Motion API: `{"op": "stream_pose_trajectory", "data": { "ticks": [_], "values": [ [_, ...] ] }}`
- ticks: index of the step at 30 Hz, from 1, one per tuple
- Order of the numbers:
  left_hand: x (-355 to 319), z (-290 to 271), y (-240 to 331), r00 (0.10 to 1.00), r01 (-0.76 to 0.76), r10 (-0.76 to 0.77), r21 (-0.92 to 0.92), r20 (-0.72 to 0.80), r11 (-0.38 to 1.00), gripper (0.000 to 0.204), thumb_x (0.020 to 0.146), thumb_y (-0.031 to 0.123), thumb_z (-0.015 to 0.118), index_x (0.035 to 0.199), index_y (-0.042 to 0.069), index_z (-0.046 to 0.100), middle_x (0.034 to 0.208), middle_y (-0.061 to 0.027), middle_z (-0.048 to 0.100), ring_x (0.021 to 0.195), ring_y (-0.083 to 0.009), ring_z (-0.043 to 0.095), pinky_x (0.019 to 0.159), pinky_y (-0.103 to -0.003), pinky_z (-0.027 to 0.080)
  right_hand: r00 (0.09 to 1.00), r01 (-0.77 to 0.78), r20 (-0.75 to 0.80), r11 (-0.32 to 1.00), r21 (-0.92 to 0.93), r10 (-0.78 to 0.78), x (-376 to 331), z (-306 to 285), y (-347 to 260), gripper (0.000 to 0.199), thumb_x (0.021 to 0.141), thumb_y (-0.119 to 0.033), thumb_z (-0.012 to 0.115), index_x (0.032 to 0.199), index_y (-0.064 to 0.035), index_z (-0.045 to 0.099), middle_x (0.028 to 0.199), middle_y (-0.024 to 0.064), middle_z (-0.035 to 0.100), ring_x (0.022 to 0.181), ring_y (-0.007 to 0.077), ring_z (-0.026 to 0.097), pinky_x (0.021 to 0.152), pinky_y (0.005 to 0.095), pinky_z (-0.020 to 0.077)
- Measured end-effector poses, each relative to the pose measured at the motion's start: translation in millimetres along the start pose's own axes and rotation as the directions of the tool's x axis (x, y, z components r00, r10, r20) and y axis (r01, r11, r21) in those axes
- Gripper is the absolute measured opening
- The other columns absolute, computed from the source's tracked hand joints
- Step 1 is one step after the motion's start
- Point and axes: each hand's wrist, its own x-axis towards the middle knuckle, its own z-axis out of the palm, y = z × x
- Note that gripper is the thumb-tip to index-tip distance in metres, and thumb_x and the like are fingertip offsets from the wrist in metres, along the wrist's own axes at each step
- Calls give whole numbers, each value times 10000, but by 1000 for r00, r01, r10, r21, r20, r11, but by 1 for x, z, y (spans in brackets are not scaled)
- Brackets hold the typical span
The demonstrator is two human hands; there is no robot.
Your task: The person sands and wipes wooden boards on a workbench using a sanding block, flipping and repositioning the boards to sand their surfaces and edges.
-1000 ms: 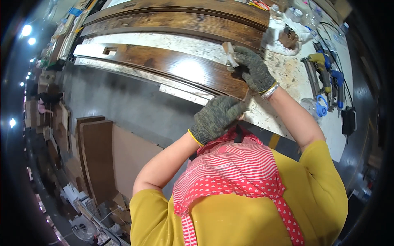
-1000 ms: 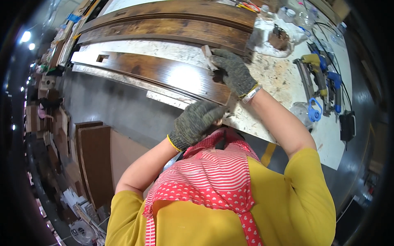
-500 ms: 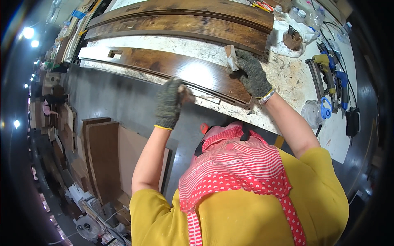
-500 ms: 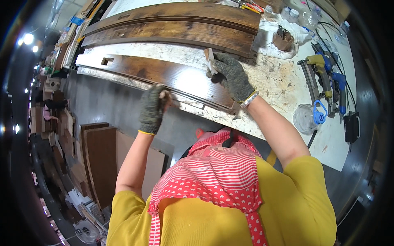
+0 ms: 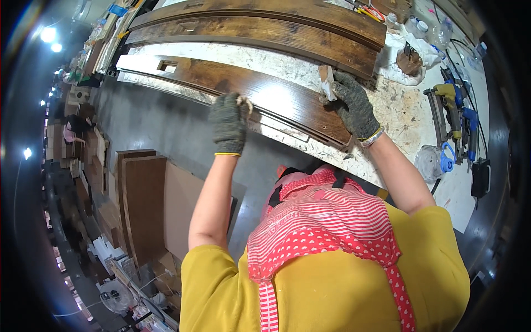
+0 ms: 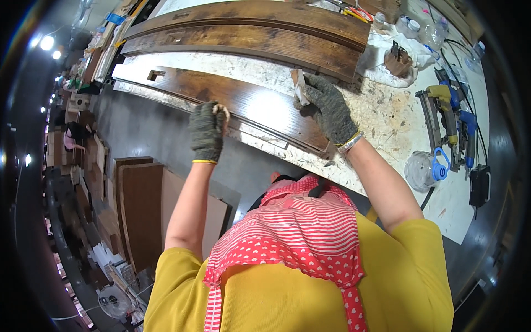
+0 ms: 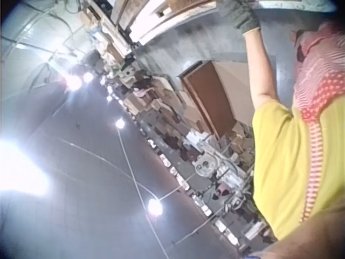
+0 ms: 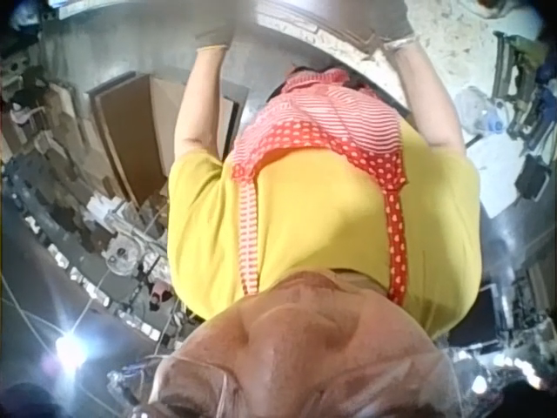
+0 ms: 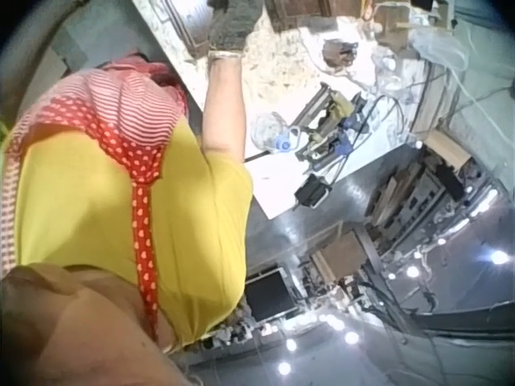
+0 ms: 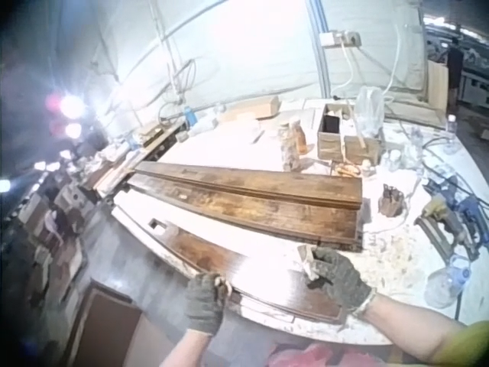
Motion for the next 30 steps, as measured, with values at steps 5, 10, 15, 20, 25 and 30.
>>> {"op": "stream_pose_trajectory", "data": {
  "ticks": [5,10,15,20,25,30],
  "values": [
    [15,-9,72,955,-269,278,-94,101,959,230,825,241,655,990,88,608,900,-141,597,848,-343,580,727,-463,473,998,9,-68,994,-111,-17,11,4,14,372,941,-206,628,1253,-16,557,1044,76,631,874,161,626,711,301,538],
    [29,0,33,947,-255,253,-17,196,967,184,850,262,611,951,109,594,870,-130,562,805,-332,563,687,-468,456,957,168,-200,964,-204,-210,0,21,19,365,954,-186,612,1258,5,546,1011,69,633,804,143,634,677,268,549],
    [58,-7,-102,985,-170,168,176,25,970,206,825,287,634,908,106,580,905,-144,577,817,-348,579,709,-477,477,916,131,-317,930,-344,-247,2,23,26,335,959,-168,601,1236,10,538,1068,74,626,878,160,645,743,302,575],
    [82,-26,-73,722,-496,424,-19,547,868,218,807,306,670,921,134,600,879,-120,571,840,-310,582,724,-462,455,780,308,-413,863,-401,-470,5,15,42,326,945,-142,626,1237,-6,572,1098,55,604,942,139,608,772,297,558],
    [67,3,-64,864,-462,478,-128,157,877,193,795,282,628,934,149,609,929,-81,567,835,-276,567,715,-437,459,732,272,-500,871,-409,-463,3,20,40,365,961,-139,602,1287,9,534,1119,75,610,934,153,618,796,309,555],
    [107,-14,-210,977,-211,203,141,69,967,213,875,316,606,928,110,596,895,-158,588,810,-356,588,719,-482,485,707,239,-538,872,-428,-458,2,28,40,384,959,-139,602,1305,4,520,1115,71,611,921,159,615,804,321,547]
  ]
}}
